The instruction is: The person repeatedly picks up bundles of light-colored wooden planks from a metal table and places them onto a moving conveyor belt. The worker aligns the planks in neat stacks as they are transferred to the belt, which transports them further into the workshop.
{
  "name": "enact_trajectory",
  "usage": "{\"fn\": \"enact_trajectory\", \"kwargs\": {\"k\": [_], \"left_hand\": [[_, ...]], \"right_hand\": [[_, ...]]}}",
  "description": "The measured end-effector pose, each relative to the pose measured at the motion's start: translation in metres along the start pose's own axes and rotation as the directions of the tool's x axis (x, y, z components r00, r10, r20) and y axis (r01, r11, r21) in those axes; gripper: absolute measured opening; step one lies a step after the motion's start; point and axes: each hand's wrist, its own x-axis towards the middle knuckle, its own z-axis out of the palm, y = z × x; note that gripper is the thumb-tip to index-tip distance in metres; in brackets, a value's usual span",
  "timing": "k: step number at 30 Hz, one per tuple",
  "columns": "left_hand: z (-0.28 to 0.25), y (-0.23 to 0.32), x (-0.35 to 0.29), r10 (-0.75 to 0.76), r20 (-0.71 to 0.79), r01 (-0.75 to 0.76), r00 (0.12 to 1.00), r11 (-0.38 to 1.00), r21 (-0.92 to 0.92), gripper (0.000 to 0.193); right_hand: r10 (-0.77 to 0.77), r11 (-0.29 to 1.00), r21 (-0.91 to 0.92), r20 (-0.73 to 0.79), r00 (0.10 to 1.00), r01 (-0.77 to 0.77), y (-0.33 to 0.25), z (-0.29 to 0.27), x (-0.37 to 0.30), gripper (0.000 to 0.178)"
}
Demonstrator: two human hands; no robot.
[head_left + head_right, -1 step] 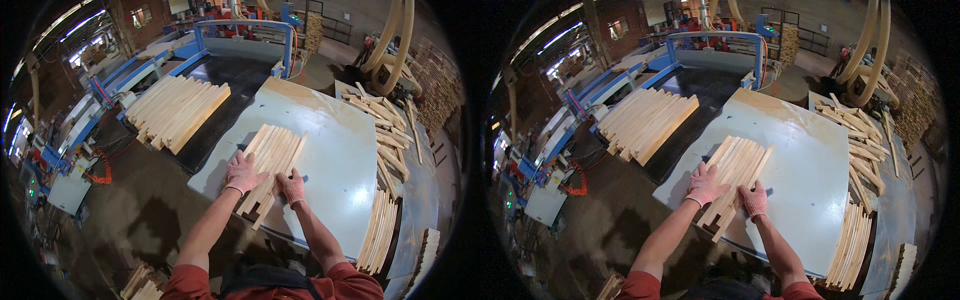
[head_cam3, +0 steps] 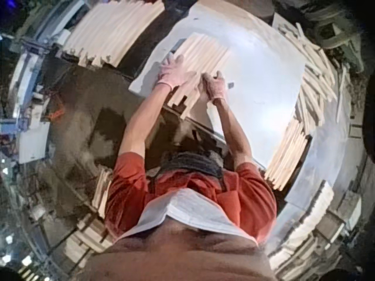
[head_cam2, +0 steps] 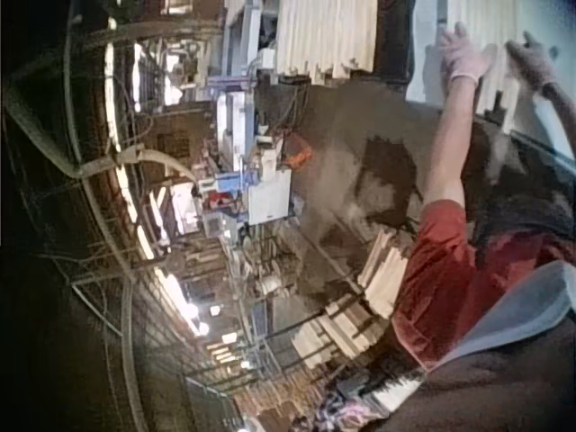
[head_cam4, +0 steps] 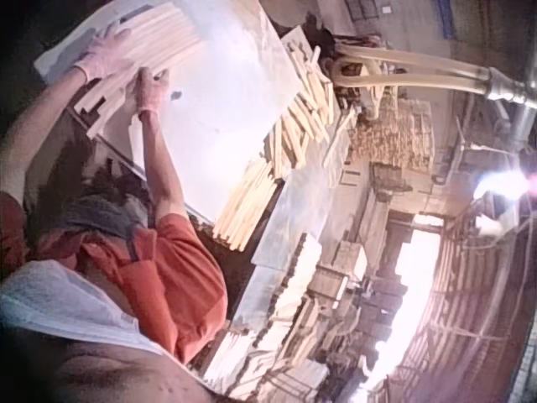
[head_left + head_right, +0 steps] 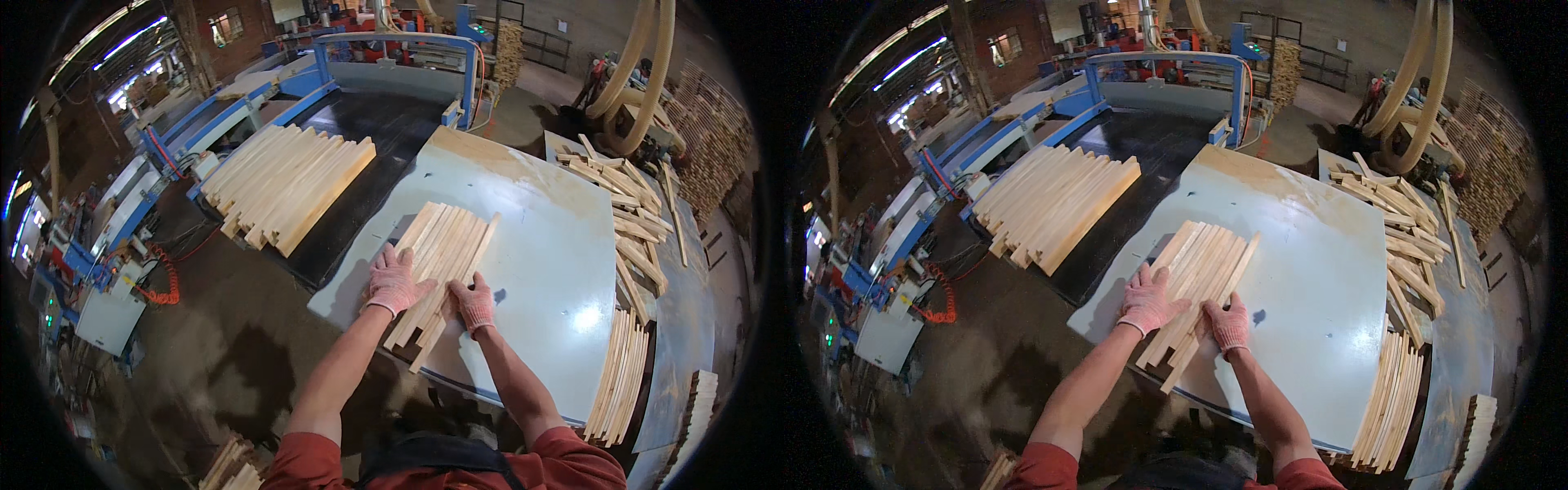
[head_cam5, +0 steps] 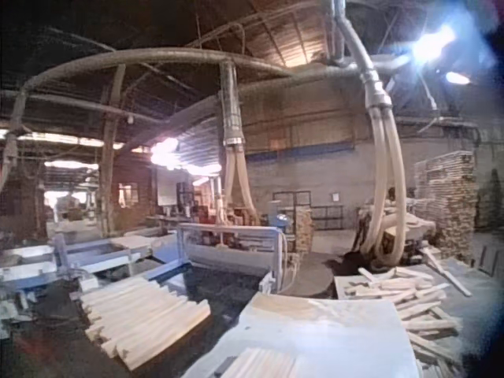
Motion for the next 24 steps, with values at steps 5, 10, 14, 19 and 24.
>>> {"fn": "enact_trajectory", "kwargs": {"k": [5, 10, 14, 19, 24], "left_hand": [[-0.015, -0.076, 0.074, 0.026, -0.003, -0.025, 1.000, 1.000, 0.019, 0.111], [-0.017, -0.138, 0.140, 0.043, -0.080, -0.035, 0.996, 0.995, 0.095, 0.111], [-0.037, -0.179, 0.185, -0.026, -0.043, 0.030, 0.999, 0.996, 0.088, 0.110], [-0.028, -0.235, 0.229, 0.016, -0.177, 0.011, 0.984, 0.988, 0.153, 0.099], [-0.023, -0.249, 0.241, 0.315, -0.189, -0.281, 0.930, 0.942, 0.184, 0.084]], "right_hand": [[0.019, 0.993, -0.113, -0.035, 0.999, -0.023, -0.043, 0.083, 0.041, 0.054], [0.000, 0.996, -0.093, -0.051, 0.999, -0.005, -0.064, 0.159, 0.088, 0.053], [-0.050, 0.998, -0.044, -0.050, 0.998, 0.047, -0.086, 0.217, 0.129, 0.050], [0.075, 0.971, -0.231, 0.049, 0.996, -0.061, -0.105, 0.264, 0.167, 0.083], [0.123, 0.920, -0.385, 0.122, 0.985, -0.067, -0.117, 0.258, 0.169, 0.102]]}}
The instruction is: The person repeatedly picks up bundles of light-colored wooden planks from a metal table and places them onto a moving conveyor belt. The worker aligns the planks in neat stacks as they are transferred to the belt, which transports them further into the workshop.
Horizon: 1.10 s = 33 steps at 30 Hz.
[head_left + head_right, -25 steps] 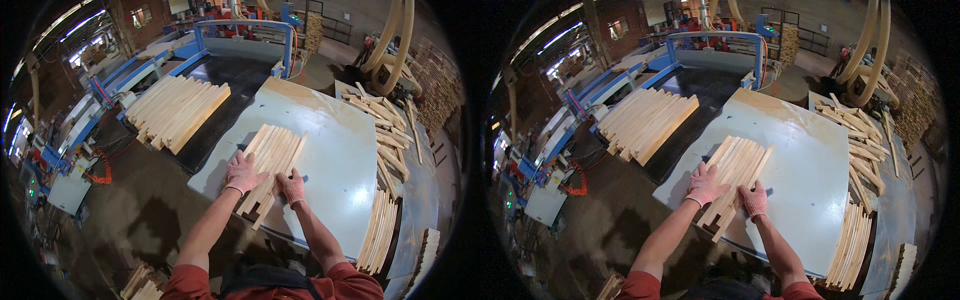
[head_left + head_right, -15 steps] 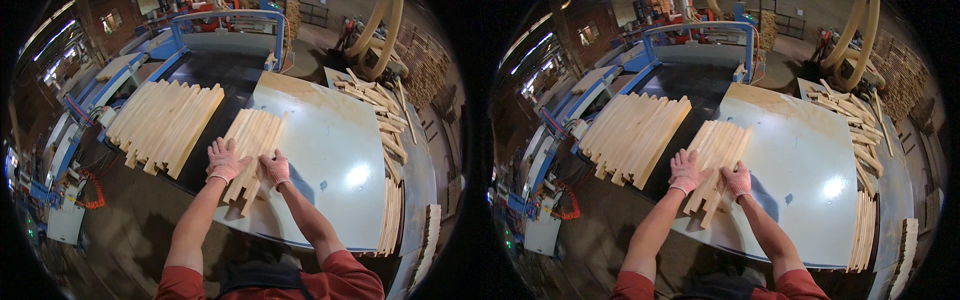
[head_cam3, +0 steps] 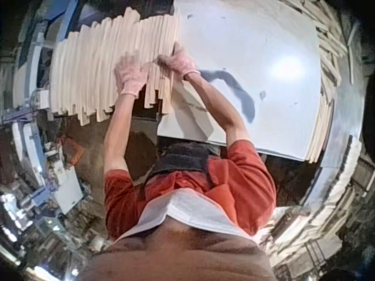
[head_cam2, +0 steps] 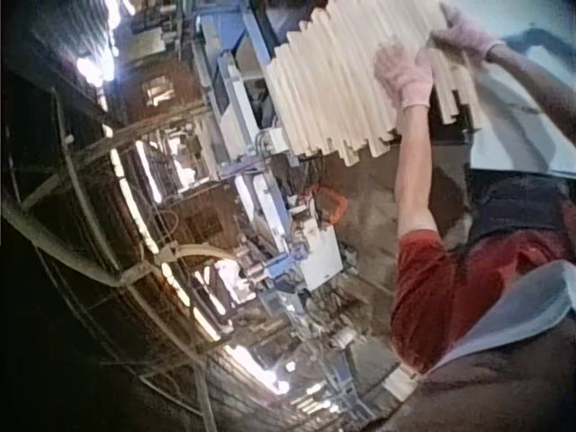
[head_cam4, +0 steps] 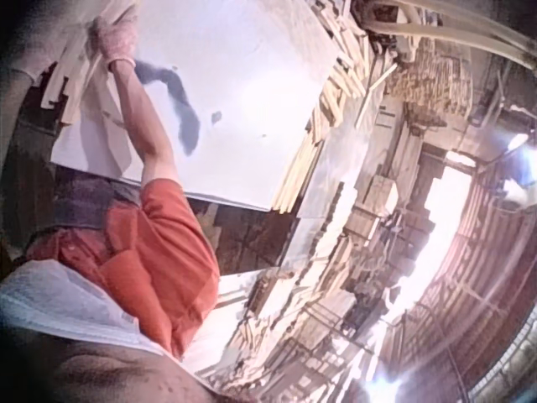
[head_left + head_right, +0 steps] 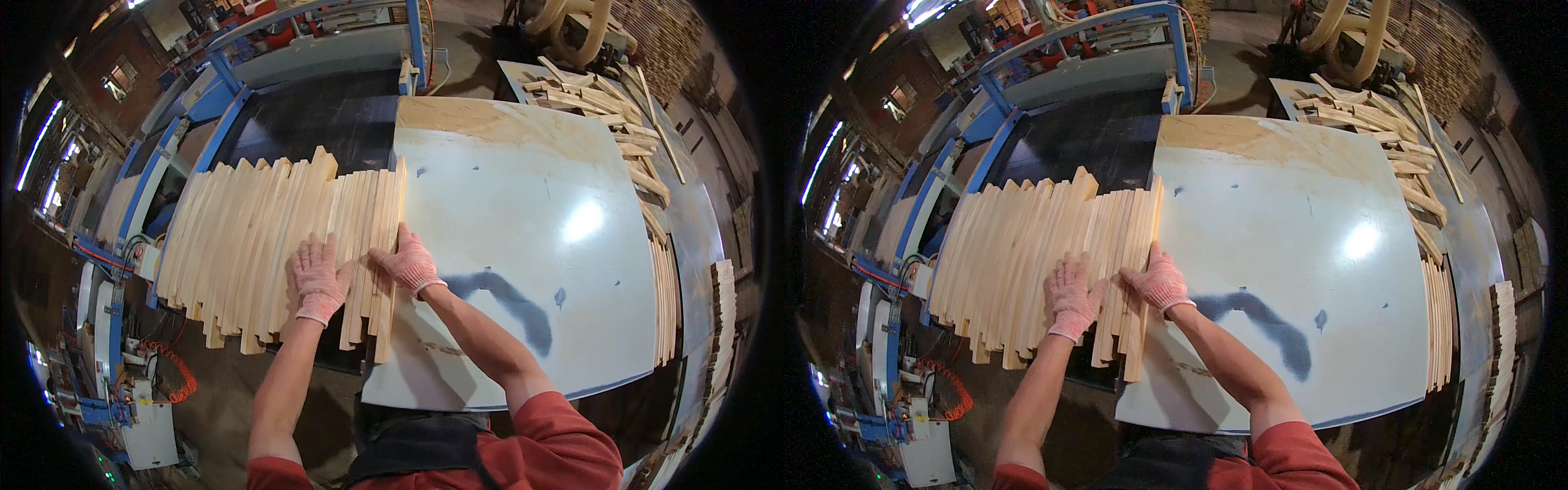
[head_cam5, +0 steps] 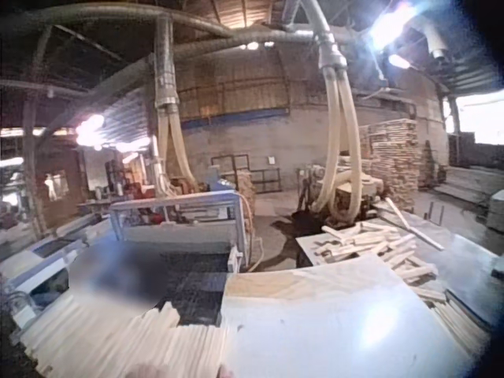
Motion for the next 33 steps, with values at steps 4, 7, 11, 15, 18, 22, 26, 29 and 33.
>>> {"fn": "enact_trajectory", "kwargs": {"k": [4, 7, 11, 15, 18, 22, 26, 29, 33], "left_hand": [[0.008, -0.003, 0.003, 0.256, 0.123, -0.267, 0.959, 0.960, 0.082, 0.071], [-0.005, 0.001, 0.002, 0.281, 0.047, -0.283, 0.959, 0.959, 0.025, 0.068], [-0.002, 0.004, 0.000, 0.320, -0.033, -0.321, 0.947, 0.947, -0.032, 0.069], [0.004, -0.007, 0.001, 0.345, -0.075, -0.352, 0.936, 0.930, -0.109, 0.071], [-0.008, -0.011, 0.001, 0.347, 0.049, -0.333, 0.937, 0.926, -0.179, 0.079], [-0.025, -0.022, -0.002, 0.406, 0.162, -0.362, 0.899, 0.899, -0.246, 0.086], [-0.018, -0.046, -0.003, 0.448, 0.117, -0.403, 0.886, 0.871, -0.280, 0.084], [-0.017, -0.095, -0.006, 0.462, 0.018, -0.413, 0.887, 0.810, -0.416, 0.078], [-0.052, -0.240, -0.009, 0.271, -0.229, -0.353, 0.935, 0.776, -0.522, 0.069]], "right_hand": [[-0.014, 0.989, -0.147, -0.097, 0.995, 0.000, -0.041, -0.003, -0.008, 0.110], [0.003, 0.967, -0.252, -0.128, 0.992, -0.035, -0.059, 0.001, -0.003, 0.106], [0.080, 0.960, -0.251, -0.172, 0.982, -0.122, -0.058, 0.004, 0.002, 0.093], [0.126, 0.942, -0.264, -0.289, 0.949, -0.206, -0.047, -0.019, -0.018, 0.085], [0.231, 0.873, -0.340, -0.346, 0.909, -0.351, -0.040, -0.036, -0.046, 0.083], [0.196, 0.830, -0.405, -0.430, 0.881, -0.382, -0.021, -0.025, -0.064, 0.086], [-0.271, 0.846, -0.532, -0.495, 0.825, -0.041, -0.048, 0.013, -0.054, 0.074], [0.072, 0.973, -0.181, -0.346, 0.935, -0.142, -0.054, 0.043, -0.036, 0.080], [0.217, 0.974, 0.135, -0.324, 0.921, -0.182, -0.015, 0.063, -0.022, 0.080]]}}
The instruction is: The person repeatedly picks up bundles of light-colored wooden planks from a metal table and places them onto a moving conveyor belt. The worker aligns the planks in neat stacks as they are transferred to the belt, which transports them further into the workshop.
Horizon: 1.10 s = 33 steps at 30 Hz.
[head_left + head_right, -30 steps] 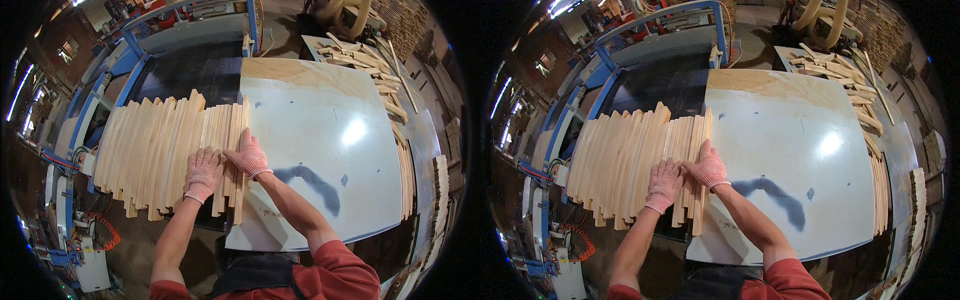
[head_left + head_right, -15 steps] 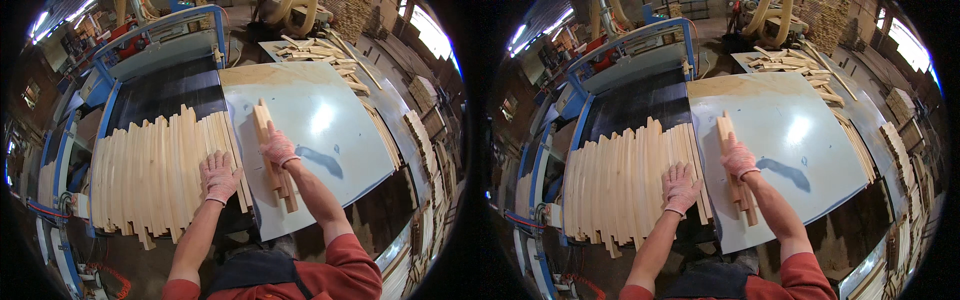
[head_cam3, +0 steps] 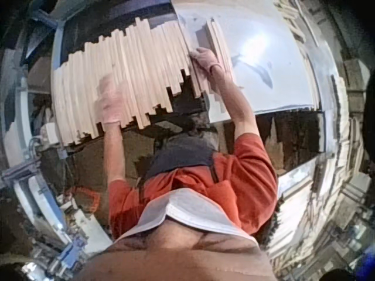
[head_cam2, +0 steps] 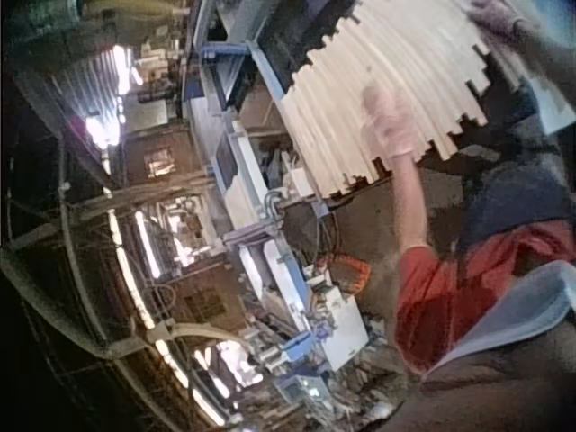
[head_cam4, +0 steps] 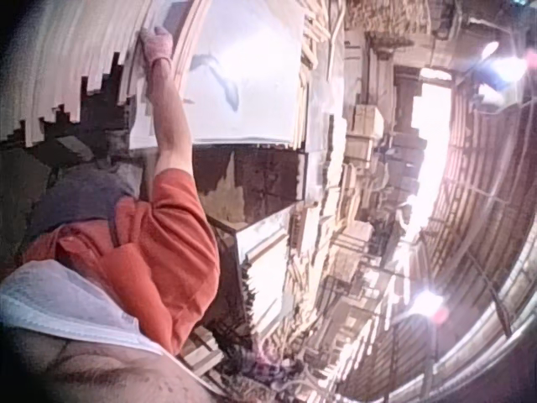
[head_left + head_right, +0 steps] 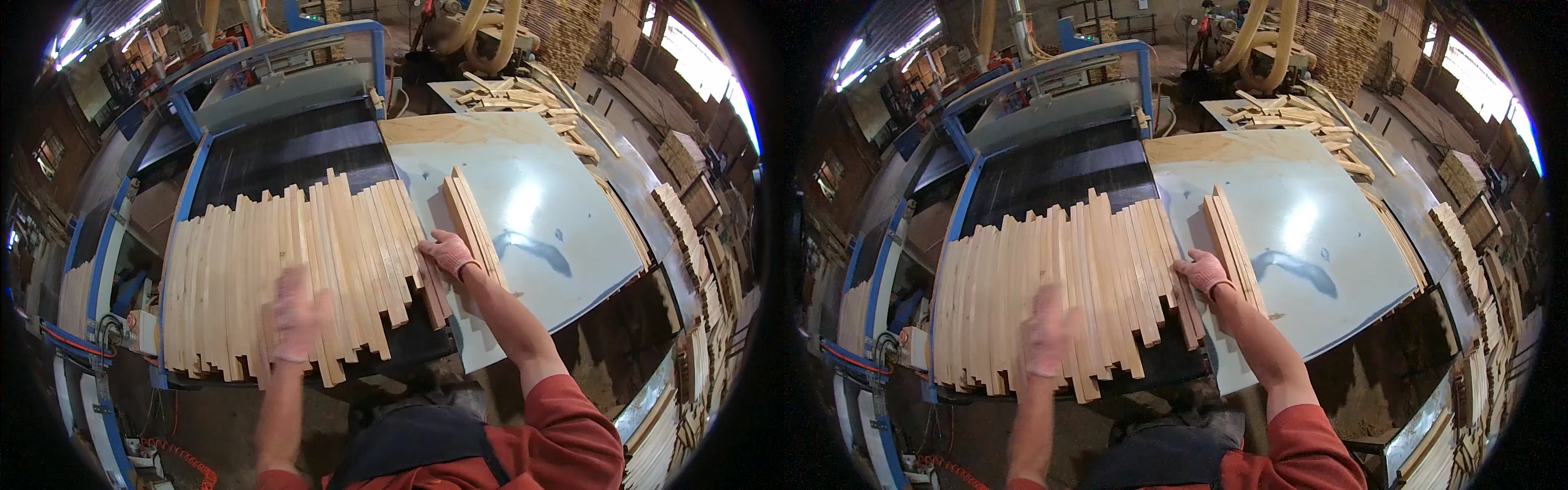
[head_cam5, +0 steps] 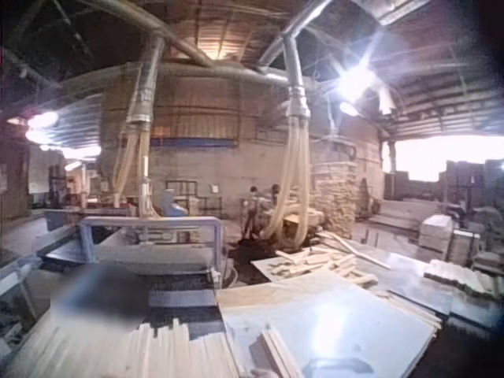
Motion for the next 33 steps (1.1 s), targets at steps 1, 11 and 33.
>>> {"fn": "enact_trajectory", "kwargs": {"k": [1, 11, 33], "left_hand": [[-0.027, -0.040, -0.017, -0.045, -0.090, 0.049, 0.995, 0.998, 0.043, 0.069], [-0.270, -0.238, -0.108, -0.711, -0.497, 0.858, 0.498, 0.319, 0.403, 0.096], [-0.311, -0.252, -0.150, -0.649, -0.421, 0.755, 0.634, 0.402, 0.518, 0.072]], "right_hand": [[-0.021, 0.995, 0.098, -0.041, 0.999, 0.025, -0.001, 0.006, -0.003, 0.072], [-0.227, 0.935, -0.322, -0.226, 0.947, 0.147, -0.027, 0.010, -0.039, 0.059], [-0.442, 0.822, -0.516, -0.315, 0.840, 0.239, 0.006, -0.031, -0.155, 0.031]]}}
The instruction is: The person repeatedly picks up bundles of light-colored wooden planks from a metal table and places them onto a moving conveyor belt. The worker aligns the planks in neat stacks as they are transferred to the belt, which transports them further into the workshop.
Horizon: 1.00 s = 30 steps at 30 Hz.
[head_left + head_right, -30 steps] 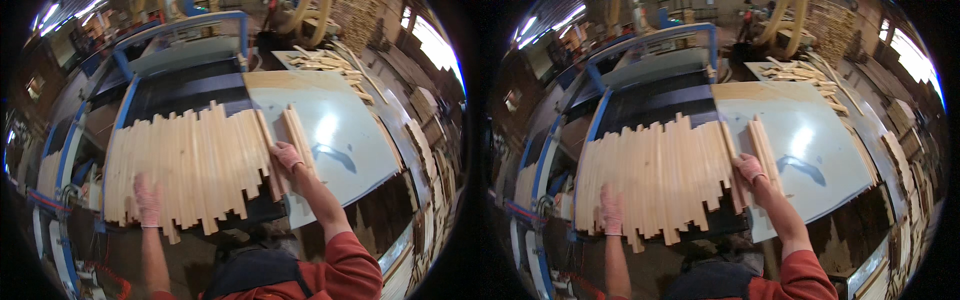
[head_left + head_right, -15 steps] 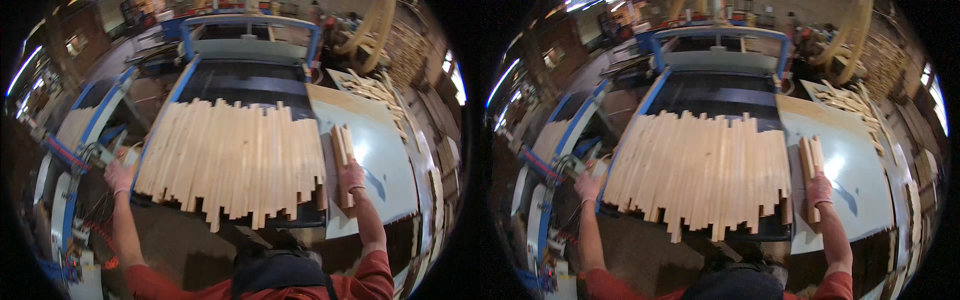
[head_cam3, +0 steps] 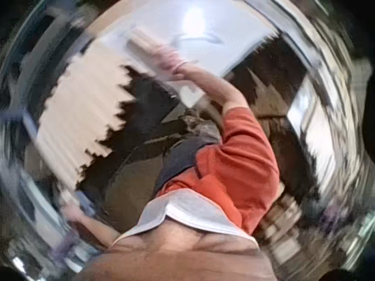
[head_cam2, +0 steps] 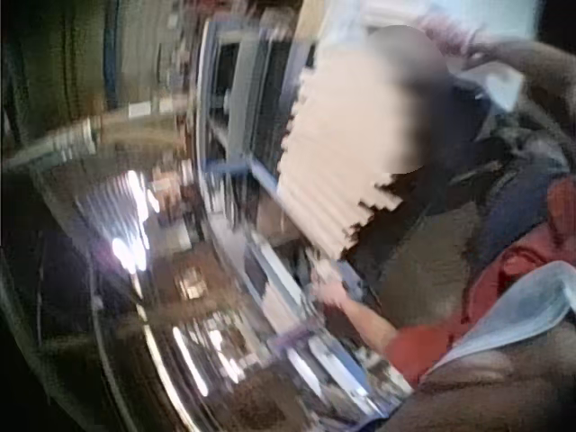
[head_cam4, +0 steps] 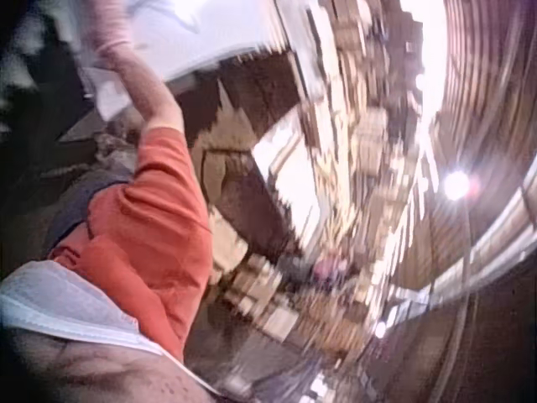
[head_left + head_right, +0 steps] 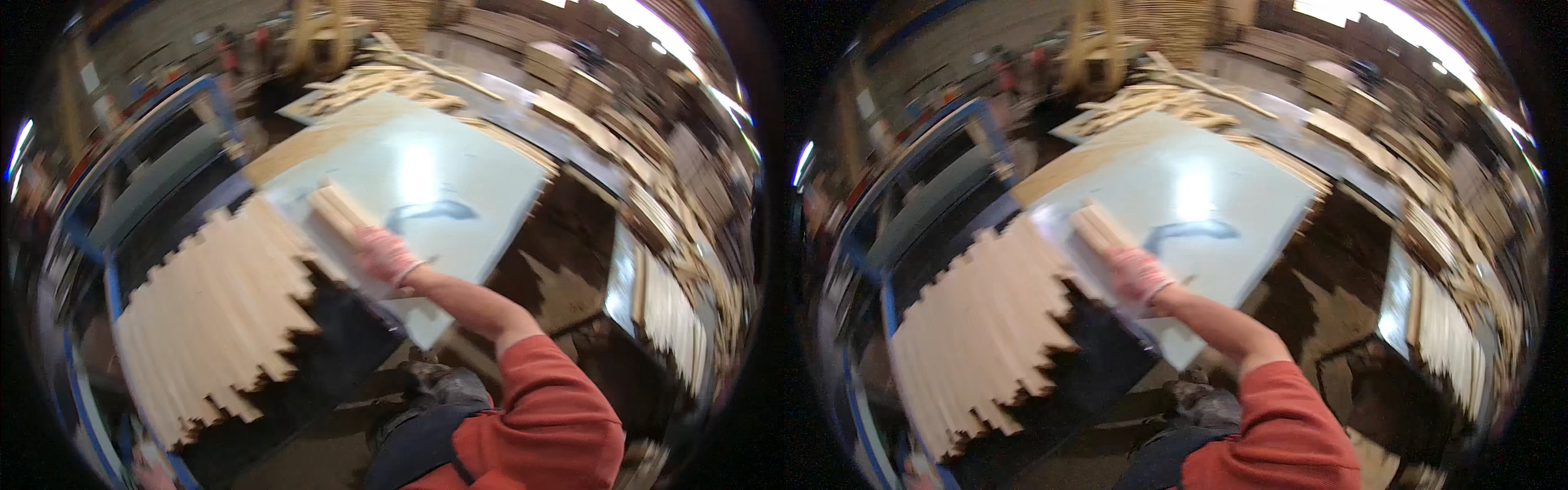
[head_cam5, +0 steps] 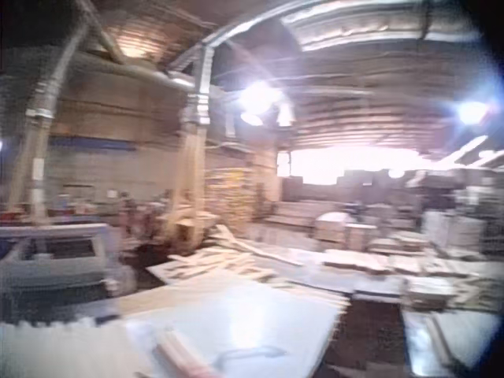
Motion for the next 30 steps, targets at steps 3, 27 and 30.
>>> {"fn": "enact_trajectory", "kwargs": {"k": [3, 27, 30], "left_hand": [[-0.044, 0.055, -0.089, 0.216, -0.335, -0.363, 0.917, 0.801, -0.477, 0.058], [0.023, 0.627, -0.846, 0.723, 0.370, 0.090, -0.583, 0.510, -0.855, 0.048], [0.047, 0.671, -0.896, 0.611, 0.340, 0.041, -0.715, 0.522, -0.852, 0.047]], "right_hand": [[0.050, 0.998, 0.035, 0.077, 0.996, -0.053, -0.016, -0.028, -0.009, 0.048], [0.952, -0.252, 0.422, 0.271, -0.144, -0.871, 0.372, -0.177, -0.633, 0.060], [0.910, -0.411, 0.463, 0.266, -0.319, -0.786, 0.380, -0.174, -0.676, 0.051]]}}
